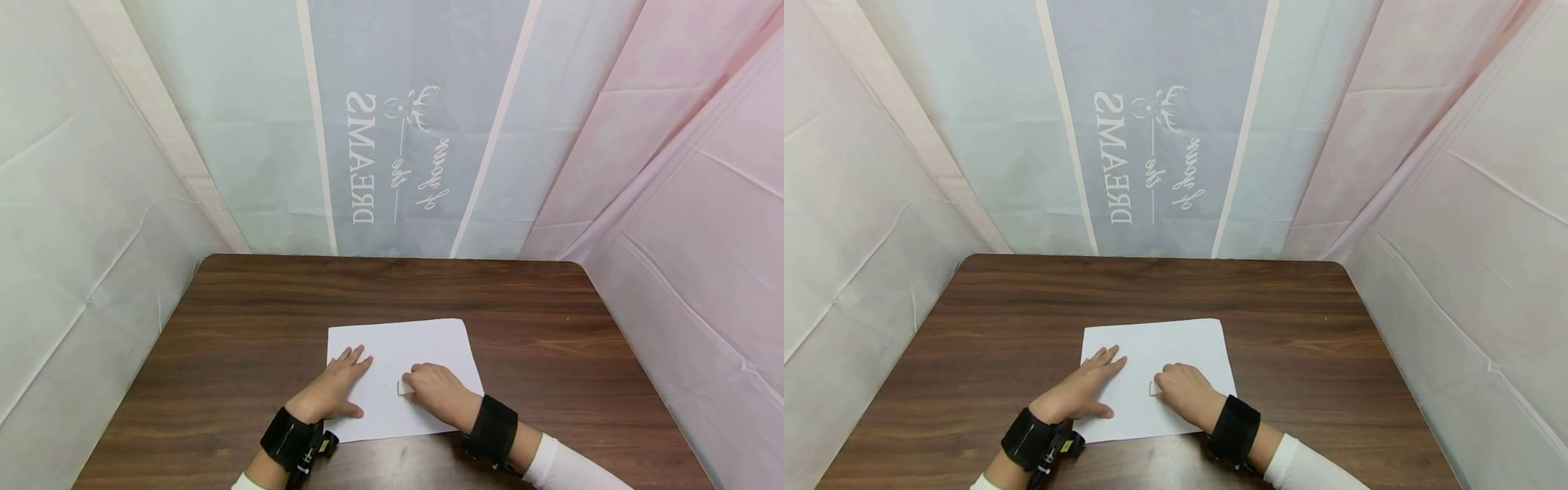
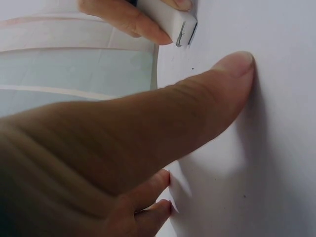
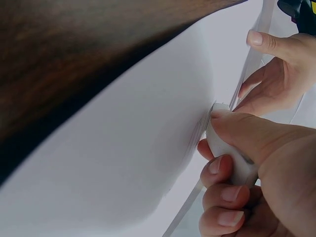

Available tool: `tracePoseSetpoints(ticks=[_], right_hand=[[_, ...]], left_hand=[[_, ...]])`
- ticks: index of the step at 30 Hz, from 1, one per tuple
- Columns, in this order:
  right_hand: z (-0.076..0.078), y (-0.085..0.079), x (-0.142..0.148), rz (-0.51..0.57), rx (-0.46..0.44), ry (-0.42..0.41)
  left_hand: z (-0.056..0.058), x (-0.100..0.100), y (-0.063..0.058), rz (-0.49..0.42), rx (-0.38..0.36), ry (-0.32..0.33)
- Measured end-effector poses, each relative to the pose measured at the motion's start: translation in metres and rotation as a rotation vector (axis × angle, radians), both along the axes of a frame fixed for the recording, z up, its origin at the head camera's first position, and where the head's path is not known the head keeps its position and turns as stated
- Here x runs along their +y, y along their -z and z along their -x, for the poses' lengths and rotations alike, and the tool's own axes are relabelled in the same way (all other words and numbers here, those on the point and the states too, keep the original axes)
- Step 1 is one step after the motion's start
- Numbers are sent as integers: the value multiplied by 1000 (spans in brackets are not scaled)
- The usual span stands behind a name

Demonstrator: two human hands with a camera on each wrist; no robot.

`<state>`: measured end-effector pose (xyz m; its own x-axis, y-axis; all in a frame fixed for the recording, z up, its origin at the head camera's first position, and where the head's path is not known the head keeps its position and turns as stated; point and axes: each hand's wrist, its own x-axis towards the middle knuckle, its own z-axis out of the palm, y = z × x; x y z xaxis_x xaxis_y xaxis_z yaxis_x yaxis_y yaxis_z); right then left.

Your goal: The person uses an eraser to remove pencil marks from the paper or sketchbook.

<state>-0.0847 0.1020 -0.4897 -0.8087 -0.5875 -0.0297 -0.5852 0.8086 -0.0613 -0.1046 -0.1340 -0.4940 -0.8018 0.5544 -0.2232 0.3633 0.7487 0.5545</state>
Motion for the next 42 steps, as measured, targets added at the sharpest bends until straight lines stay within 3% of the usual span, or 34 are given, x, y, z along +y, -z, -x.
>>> tracePoseSetpoints(ticks=[42], right_hand=[[-2, 2, 6, -12, 13, 14]], left_hand=[[1, -2, 2, -5, 10, 8]])
